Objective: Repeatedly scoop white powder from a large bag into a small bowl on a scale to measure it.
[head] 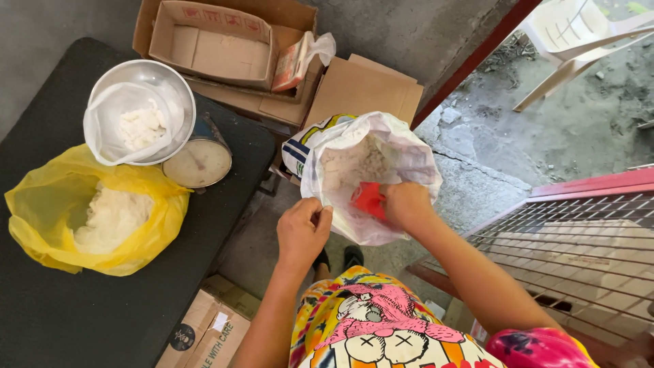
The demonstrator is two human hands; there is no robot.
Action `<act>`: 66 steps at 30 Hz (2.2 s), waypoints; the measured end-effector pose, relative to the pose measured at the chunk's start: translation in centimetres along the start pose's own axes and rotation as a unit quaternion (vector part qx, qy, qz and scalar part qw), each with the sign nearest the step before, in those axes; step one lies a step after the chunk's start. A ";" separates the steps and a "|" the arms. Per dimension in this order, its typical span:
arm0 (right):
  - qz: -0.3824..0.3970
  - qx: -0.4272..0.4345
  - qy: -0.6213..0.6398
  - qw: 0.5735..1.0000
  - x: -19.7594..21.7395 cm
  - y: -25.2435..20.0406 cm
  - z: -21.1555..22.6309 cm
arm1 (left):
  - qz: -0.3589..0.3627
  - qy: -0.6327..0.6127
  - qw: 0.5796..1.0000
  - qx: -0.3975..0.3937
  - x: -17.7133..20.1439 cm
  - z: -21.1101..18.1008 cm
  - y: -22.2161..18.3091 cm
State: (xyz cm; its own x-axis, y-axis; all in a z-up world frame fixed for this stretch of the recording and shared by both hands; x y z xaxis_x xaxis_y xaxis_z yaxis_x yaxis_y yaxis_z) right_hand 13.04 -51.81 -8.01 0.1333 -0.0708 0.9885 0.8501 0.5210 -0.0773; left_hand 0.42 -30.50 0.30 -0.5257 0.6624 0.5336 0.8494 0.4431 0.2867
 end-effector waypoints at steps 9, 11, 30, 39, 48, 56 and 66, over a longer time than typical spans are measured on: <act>-0.017 -0.050 0.113 0.992 -3.6 -0.3 1.3 | 0.000 0.002 0.999 -0.040 -0.4 0.8 -1.5; -0.023 -0.056 0.130 0.990 -4.0 0.0 1.9 | -0.001 0.003 0.999 -0.043 -0.3 0.8 -1.5; -0.087 -0.084 0.215 0.969 -1.1 -0.3 4.3 | -0.006 0.007 1.000 -0.025 0.1 0.4 -1.0; -0.174 -0.078 0.271 0.944 3.3 -7.1 1.1 | -0.050 0.019 0.998 -0.026 -1.2 0.7 -1.7; -0.186 -0.079 0.308 0.930 10.6 -10.8 -1.0 | -0.101 0.048 0.994 0.004 1.0 0.3 -2.5; -0.188 -0.013 0.311 0.932 18.7 -7.2 4.0 | -0.182 0.031 0.983 -0.025 7.7 0.2 0.9; -0.182 0.153 0.292 0.926 20.3 6.6 17.2 | -0.277 0.137 0.943 -0.122 19.5 9.6 7.2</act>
State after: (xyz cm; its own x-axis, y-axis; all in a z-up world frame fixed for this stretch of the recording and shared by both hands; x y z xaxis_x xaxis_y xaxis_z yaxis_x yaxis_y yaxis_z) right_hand 12.56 -35.22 13.73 0.1962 -0.6906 0.6961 0.7202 0.5832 0.3757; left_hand -4.10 -8.60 5.12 -0.8890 0.1738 0.4236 0.4501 0.5014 0.7390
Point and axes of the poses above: each hand's wrist, its own y-axis towards the middle knuckle, its own x-axis out of the back of the hand, z = x × y, the point moved 1 cm from there along y, towards the middle knuckle, and after that the axes turned 7 degrees about -z, right-handed, at the moved point
